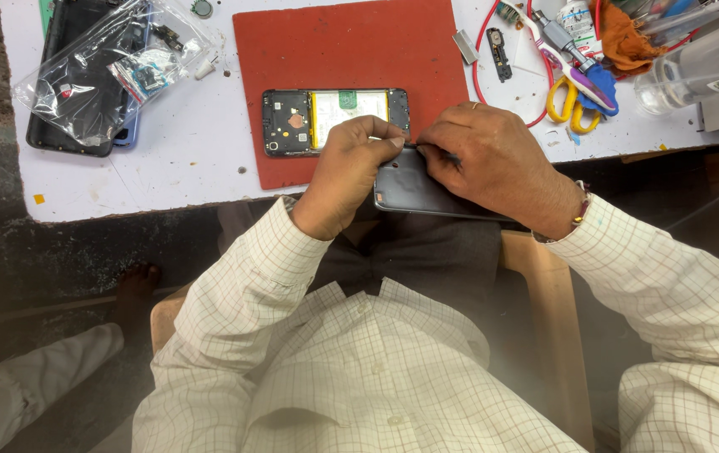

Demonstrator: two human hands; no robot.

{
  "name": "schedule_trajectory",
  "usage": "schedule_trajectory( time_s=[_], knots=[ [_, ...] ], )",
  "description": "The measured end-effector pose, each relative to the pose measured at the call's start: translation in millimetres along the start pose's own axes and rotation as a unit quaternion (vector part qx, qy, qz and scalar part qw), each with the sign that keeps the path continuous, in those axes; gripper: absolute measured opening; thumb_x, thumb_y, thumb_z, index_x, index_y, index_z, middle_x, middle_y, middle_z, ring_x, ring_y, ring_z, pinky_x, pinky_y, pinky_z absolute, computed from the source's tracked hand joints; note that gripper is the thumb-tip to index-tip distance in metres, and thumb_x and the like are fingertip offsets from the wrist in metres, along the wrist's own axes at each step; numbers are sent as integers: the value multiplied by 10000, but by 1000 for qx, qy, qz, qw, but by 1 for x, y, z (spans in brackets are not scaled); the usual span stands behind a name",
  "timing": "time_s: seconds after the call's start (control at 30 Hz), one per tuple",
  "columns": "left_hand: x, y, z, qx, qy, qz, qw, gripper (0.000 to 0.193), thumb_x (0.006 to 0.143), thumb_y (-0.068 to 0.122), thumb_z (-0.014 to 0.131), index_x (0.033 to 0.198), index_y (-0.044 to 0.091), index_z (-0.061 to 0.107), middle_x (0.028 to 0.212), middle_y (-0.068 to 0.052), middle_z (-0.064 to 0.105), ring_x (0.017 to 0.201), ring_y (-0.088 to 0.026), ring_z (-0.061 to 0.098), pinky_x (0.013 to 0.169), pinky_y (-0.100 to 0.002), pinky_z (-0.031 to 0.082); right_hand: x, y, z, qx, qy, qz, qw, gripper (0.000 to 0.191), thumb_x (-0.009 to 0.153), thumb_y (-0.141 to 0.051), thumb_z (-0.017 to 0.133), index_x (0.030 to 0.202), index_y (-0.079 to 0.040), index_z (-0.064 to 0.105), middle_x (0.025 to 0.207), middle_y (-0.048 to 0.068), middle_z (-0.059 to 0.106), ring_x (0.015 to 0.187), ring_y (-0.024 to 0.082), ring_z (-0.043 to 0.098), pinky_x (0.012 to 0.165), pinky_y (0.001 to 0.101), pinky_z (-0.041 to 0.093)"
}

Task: The person unscrews the back cover of a smartphone with a screwdriver, removes the back panel and works on the internal battery and components, then aligns the back cover over the phone body and presses it into place on the work mat.

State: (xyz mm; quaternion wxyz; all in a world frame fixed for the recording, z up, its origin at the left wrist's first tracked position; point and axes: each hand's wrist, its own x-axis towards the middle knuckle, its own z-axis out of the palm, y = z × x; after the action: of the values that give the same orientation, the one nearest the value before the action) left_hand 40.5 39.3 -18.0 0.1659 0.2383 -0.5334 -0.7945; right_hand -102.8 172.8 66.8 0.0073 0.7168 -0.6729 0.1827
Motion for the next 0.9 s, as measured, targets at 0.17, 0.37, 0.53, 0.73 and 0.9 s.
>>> schedule_trajectory(
  time_s=[0.17,0.37,0.53,0.73,0.9],
  knots=[
    [0,4,0,9,-15,1,1000,149,891,64,681,994,-44,681,816,-57,709,713,-77,633,625,-212,519,2,-1,-2,25,-8,0,1000,89,893,-44,752,976,-22,730,856,91,663,763,256,653,665,370,548],
    [6,3,-11,3,-41,36,998,102,903,39,703,972,-27,668,881,-77,727,770,-91,664,677,-217,550,2,1,-3,113,12,38,993,100,932,-33,731,1030,-14,736,911,94,705,771,245,684,662,342,546],
    [36,19,-25,-2,-58,58,997,75,909,28,688,970,-14,679,910,-59,734,806,-93,681,720,-210,568,19,16,7,111,60,38,991,97,925,-24,752,1020,-9,741,911,115,711,758,272,692,666,351,542],
    [75,75,-51,78,-3,-26,997,93,908,52,631,971,17,690,867,-60,695,714,-142,635,516,-289,509,70,49,28,136,117,30,983,80,926,-39,769,993,1,756,888,115,727,749,233,713,693,314,564],
    [87,95,-61,89,13,-39,995,150,886,33,557,956,-6,684,942,-84,739,780,-167,717,614,-332,655,98,58,47,233,135,122,955,88,879,-76,778,942,-14,779,827,88,767,716,157,722,686,256,571]
  ],
)
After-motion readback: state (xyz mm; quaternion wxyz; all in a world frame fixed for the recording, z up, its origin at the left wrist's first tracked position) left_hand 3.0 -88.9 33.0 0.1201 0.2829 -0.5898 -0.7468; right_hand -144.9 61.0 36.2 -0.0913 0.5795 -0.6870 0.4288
